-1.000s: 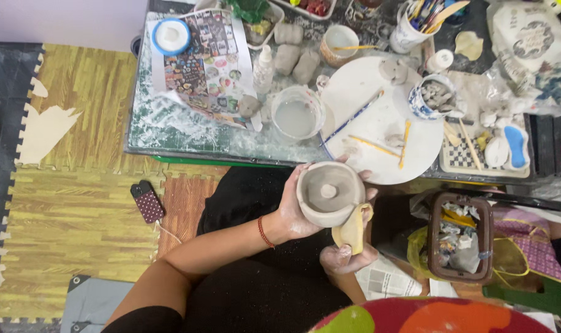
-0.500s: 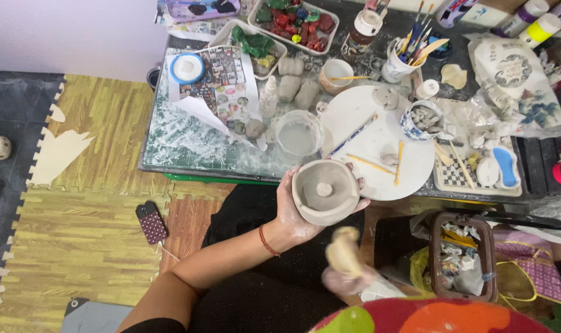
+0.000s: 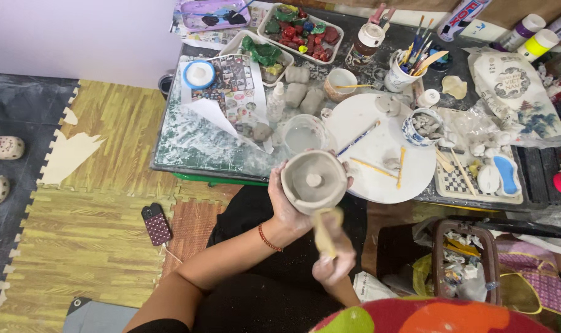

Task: The person smooths the interior of a small clay pot using a yellow sponge and a paintbrush. They then handle a small clay figurine and a blue and black clay object, applying black paint to the figurine with a brush.

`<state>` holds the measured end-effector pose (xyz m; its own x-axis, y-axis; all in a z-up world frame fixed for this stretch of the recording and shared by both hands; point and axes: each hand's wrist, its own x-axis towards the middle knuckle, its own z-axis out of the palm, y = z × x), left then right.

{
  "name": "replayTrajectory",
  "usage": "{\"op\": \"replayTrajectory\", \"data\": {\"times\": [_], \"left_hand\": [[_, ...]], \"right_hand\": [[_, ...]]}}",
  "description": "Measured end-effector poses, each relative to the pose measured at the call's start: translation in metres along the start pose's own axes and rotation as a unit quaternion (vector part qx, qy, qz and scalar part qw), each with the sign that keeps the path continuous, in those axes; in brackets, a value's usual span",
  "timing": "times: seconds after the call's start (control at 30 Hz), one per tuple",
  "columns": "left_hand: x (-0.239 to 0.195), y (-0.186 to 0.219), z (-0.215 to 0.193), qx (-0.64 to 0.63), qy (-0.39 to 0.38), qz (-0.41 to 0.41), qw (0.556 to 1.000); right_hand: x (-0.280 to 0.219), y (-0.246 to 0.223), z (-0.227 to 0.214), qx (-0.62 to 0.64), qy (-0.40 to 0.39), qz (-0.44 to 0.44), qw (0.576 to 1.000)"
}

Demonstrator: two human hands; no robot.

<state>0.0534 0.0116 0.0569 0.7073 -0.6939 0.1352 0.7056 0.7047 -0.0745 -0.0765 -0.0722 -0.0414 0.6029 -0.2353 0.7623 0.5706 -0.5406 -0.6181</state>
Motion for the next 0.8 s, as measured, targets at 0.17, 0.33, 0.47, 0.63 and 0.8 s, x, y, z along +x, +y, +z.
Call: {"op": "replayTrajectory", "data": {"times": [0.17,0.33,0.47,0.63,0.8], "left_hand": [[-0.004,0.004,0.002,0.143,0.066,0.063,0.985],[-0.014,-0.008,0.004,0.086,-0.029,0.060,0.994],[-0.017,-0.008,0.008,0.154,0.016,0.081,0.985],[-0.013,0.002,0.017,0.135,-0.009,0.114,0.984],[-0.004,0.018,0.031,0.218,0.060,0.130,0.965]], "right_hand": [[0.016,-0.009,0.003,-0.098,0.044,-0.083,0.991],[0.040,-0.001,-0.003,-0.095,0.281,0.017,0.955],[0.027,0.005,0.019,-0.068,0.267,0.033,0.961],[0.011,0.000,0.029,-0.055,0.197,-0.004,0.979],[0.015,-0.003,0.027,-0.054,0.022,-0.053,0.997]]}}
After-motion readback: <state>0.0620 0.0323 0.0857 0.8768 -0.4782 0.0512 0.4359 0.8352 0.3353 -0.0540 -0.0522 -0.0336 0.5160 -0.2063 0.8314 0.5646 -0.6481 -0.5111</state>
